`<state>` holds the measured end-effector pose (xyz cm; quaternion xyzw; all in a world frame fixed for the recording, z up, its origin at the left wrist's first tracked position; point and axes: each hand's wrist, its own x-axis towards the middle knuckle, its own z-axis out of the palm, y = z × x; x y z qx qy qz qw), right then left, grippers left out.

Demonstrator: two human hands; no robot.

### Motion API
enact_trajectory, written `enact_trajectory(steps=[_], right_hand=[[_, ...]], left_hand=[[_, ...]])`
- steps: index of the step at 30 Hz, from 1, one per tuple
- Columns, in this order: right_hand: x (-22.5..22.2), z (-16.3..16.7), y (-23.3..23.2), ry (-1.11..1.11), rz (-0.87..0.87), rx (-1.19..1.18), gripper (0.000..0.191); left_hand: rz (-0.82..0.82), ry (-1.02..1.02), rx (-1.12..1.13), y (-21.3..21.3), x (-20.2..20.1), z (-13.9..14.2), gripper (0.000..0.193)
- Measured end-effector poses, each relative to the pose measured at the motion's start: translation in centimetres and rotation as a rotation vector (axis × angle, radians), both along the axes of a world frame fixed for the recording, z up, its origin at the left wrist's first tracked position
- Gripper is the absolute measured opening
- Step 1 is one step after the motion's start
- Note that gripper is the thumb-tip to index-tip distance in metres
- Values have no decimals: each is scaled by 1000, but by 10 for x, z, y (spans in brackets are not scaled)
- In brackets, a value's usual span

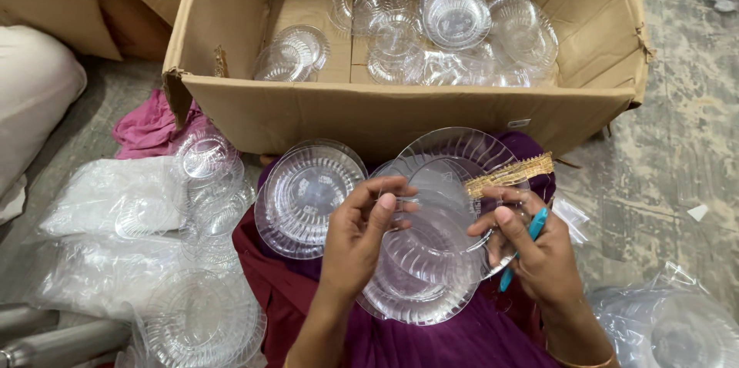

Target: The person sits on the floor and uses a small blue utility knife to trim the edges of clear plastic plates. They pick up plates from a cardboard box, hold them, and carefully cut along the rim, then place the trimmed plates into a stack.

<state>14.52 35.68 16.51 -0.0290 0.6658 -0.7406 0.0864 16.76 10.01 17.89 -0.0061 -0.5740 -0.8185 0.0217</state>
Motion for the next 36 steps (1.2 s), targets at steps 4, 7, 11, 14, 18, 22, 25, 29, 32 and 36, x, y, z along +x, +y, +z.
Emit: enact_trajectory(steps=[4, 7, 11, 14, 18, 22, 25, 29, 32, 36], right_hand=[[2, -2, 0, 3, -34, -10, 38], [5, 0, -3, 13, -46, -38, 38], [10, 5, -7, -23, -78, 96, 38], [18, 4, -16, -31, -70, 246, 41], [31, -2, -27, 89, -24, 223, 48], [32, -2, -23, 62, 28, 221, 51], [19, 3, -10, 132, 73, 116, 58], [4, 10, 13, 169, 123, 220, 54], [4, 12, 22, 239, 195, 287, 48], [5, 13, 18, 319, -63, 274, 36]], left_hand=[[-23, 45, 33, 12, 0, 2, 47], [-65, 36, 69, 24, 4, 5, 57], [-68, -35, 337, 38, 6, 6, 64], [26, -108, 386, 40, 4, 2, 60], [115, -117, 372, 37, 5, -3, 52], [105, -34, 272, 27, 3, -6, 47], [-28, -20, 54, 17, 4, -3, 45], [-393, -151, -193, 14, 7, 0, 44], [-477, -176, -4, 19, 8, -2, 46], [-316, -32, 136, 23, 5, -6, 62]])
